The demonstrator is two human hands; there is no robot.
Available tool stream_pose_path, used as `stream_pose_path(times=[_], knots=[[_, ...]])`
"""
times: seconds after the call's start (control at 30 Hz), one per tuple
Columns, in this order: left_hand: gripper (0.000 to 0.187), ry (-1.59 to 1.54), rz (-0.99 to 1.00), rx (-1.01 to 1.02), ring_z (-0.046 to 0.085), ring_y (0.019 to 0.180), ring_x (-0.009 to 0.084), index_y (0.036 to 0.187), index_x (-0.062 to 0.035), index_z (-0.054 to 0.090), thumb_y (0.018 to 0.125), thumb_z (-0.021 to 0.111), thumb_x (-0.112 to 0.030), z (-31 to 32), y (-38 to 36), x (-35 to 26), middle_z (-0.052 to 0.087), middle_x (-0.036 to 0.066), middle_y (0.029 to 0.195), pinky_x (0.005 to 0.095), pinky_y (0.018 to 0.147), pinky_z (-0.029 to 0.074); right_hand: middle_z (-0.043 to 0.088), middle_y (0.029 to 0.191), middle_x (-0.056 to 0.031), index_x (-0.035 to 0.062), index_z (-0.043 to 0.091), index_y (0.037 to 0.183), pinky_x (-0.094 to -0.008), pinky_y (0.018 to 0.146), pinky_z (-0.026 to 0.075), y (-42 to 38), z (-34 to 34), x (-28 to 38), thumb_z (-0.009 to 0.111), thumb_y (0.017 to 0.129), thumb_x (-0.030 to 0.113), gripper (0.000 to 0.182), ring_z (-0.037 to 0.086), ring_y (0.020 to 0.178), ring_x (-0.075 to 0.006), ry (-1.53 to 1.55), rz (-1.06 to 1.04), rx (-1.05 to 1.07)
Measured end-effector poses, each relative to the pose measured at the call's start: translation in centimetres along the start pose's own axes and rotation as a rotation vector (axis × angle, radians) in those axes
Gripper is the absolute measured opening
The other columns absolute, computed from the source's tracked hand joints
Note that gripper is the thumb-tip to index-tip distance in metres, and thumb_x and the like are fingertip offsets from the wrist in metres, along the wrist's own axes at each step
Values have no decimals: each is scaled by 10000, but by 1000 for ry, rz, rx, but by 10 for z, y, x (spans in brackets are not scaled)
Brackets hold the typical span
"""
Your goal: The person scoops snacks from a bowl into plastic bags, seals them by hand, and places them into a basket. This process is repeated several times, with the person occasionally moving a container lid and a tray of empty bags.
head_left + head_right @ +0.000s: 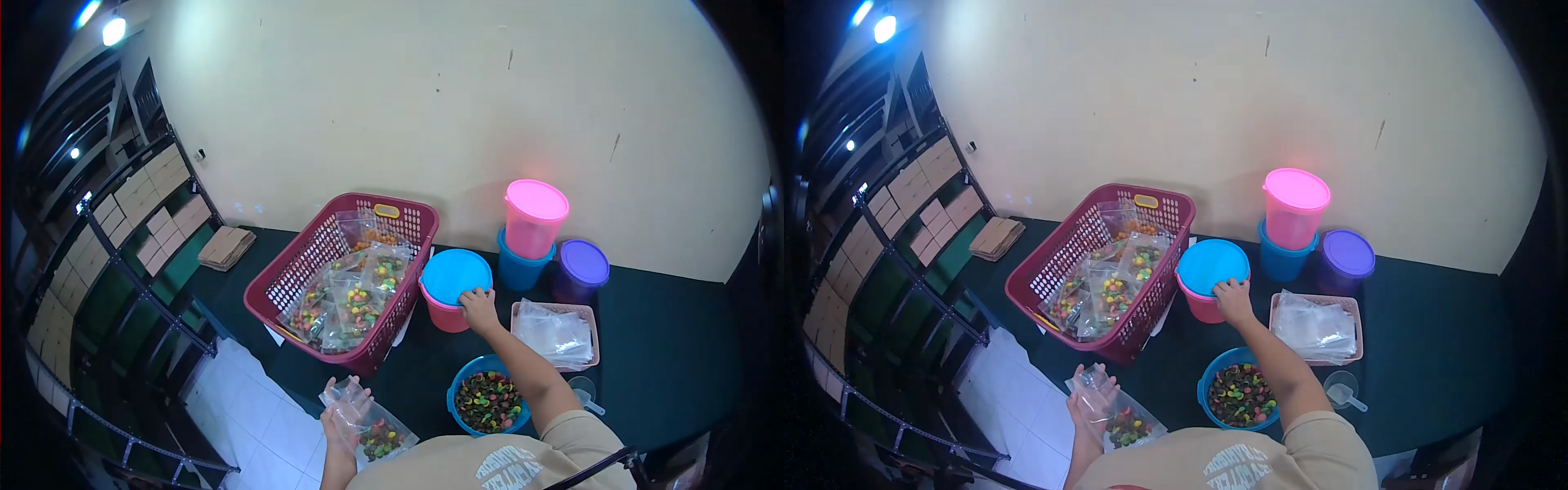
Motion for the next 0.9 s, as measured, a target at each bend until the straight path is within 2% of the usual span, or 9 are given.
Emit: stream_pose_path(times=[0.1,0.23,0.3,0.37,0.43,0.5,0.53,0.63,0.9], knots=[[762,-19,-23,0,572,1081,390,1385,-227,344,722,643,-453,-11,11,-2,490,169,1322,513,919,484,600,954,19,154,622,896,-513,883,351,-1,-3,5,643,777,178,124,530,980,-206,-92,-65,-43],[770,-54,-70,48,576,1072,392,1387,-236,340,712,650,-438,4,32,-3,491,168,1319,507,911,490,598,959,24,154,610,894,-511,891,341,-27,-55,22,655,769,175,135,536,964,-199,-17,-32,-40],[767,-68,-138,6,575,1073,400,1386,-238,331,707,654,-388,12,42,2,486,169,1324,505,915,491,596,955,32,152,601,888,-503,901,328,-65,-82,39,665,756,171,147,539,953,-191,18,-121,-60],[817,-39,-173,-15,577,1069,396,1400,-230,288,686,658,-376,28,46,2,471,190,1337,500,925,488,597,940,39,154,598,867,-512,919,307,-104,-107,49,672,743,168,145,541,949,-188,-3,-118,34],[900,-39,-105,156,571,1082,397,1414,-217,231,670,702,-405,42,52,3,446,216,1349,495,936,483,605,943,50,163,615,849,-527,934,293,-146,-127,58,680,730,161,136,538,934,-180,-5,-113,102],[895,28,-112,294,539,1137,397,1410,-207,213,691,706,-414,59,52,8,406,246,1380,487,967,447,611,959,59,167,625,845,-534,945,284,-182,-153,74,684,729,163,130,537,927,-174,21,-93,159],[895,26,-134,266,539,1137,397,1410,-207,213,691,706,-414,65,46,16,406,246,1380,487,967,447,618,974,67,172,636,841,-542,956,275,-206,-160,77,689,728,165,125,535,919,-168,60,-74,211],[911,121,-172,371,534,1138,402,1406,-185,209,684,709,-425,98,46,29,408,263,1370,490,961,443,625,995,78,181,650,839,-546,969,268,-236,-167,76,703,729,175,123,529,914,-155,74,-62,226],[966,184,-168,445,530,1132,410,1415,-202,184,666,745,-438,127,28,58,396,268,1370,505,938,463,621,991,88,185,648,856,-558,978,274,-254,-167,70,729,738,206,145,530,935,-153,166,-22,231]])
Point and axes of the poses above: each hand's wrist, its own y-axis towards the middle knuckle, its own z-axis out of the palm, x = y × z, the point moved 8 cm from there along y, towards the middle knuckle
